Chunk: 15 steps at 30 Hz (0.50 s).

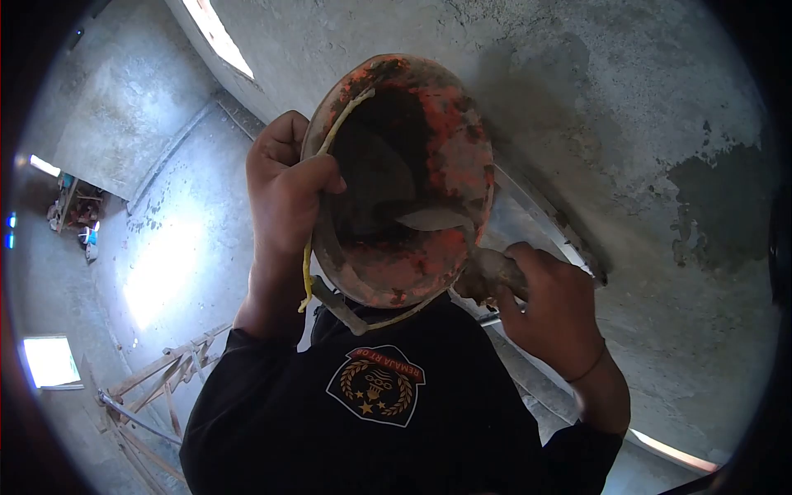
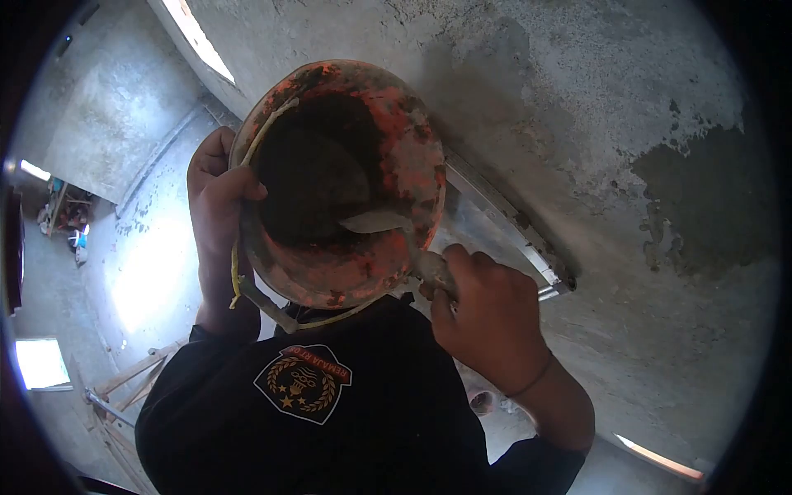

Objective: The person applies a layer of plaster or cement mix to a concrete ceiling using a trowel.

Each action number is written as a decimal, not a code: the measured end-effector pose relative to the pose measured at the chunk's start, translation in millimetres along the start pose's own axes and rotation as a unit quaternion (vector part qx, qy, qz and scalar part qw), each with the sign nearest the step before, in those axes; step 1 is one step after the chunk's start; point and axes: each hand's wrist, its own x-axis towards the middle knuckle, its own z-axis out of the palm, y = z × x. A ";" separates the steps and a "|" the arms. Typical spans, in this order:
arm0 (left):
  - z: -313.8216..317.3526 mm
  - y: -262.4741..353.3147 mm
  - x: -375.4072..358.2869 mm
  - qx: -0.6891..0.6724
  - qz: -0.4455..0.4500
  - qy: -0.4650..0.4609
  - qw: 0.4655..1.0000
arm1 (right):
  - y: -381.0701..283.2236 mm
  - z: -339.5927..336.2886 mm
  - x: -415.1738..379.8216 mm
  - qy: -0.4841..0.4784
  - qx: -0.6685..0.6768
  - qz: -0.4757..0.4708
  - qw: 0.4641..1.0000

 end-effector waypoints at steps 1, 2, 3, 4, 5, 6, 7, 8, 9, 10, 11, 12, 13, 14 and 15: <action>2.3 1.9 -1.3 0.005 0.004 0.004 1.000 | -2.2 5.7 2.6 -0.010 -0.024 0.006 1.000; 3.6 3.2 -2.1 0.009 0.008 0.008 1.000 | -4.4 11.4 5.0 -0.020 -0.048 0.013 0.999; 4.2 3.5 -2.4 0.010 0.009 0.006 1.000 | -5.5 17.7 7.5 -0.018 -0.047 0.014 0.999; 4.6 3.4 -2.7 0.011 0.009 0.010 1.000 | -6.0 24.5 10.2 -0.009 -0.072 0.007 0.997; 5.3 3.5 -3.2 0.012 0.008 0.015 1.000 | -5.5 30.6 12.5 0.000 -0.097 -0.001 0.995; 6.5 4.3 -4.0 0.014 0.009 0.015 1.000 | -4.9 36.2 14.5 0.002 -0.096 -0.002 0.995; 8.2 5.0 -5.2 0.017 0.010 0.016 1.000 | -4.3 41.7 16.2 0.000 -0.102 0.010 0.995; 9.8 5.7 -6.2 0.020 0.009 0.016 1.000 | -3.2 45.9 17.2 -0.002 -0.108 0.022 0.994; 11.6 6.4 -6.7 0.022 0.009 0.016 1.000 | -1.4 48.5 17.1 -0.003 -0.105 0.022 0.994; 13.2 7.5 -7.0 0.015 0.008 0.015 1.000 | 0.4 50.6 16.3 0.014 -0.104 0.016 0.994; 14.7 8.7 -7.2 0.007 0.006 0.014 1.000 | 1.9 53.1 15.3 0.031 -0.102 0.010 0.994; 16.1 10.1 -8.0 0.008 0.004 0.014 1.000 | 3.2 56.5 14.0 0.029 -0.101 0.010 0.994; 17.5 12.0 -8.6 0.013 0.006 0.010 1.000 | 4.4 60.0 12.8 0.052 -0.104 0.000 0.993; 18.7 13.7 -8.6 0.017 0.009 0.006 1.000 | 5.9 63.1 11.6 0.076 -0.107 -0.010 0.991; 19.7 15.2 -8.4 0.017 0.008 0.006 1.000 | 7.5 66.6 9.3 0.075 -0.108 -0.010 0.991</action>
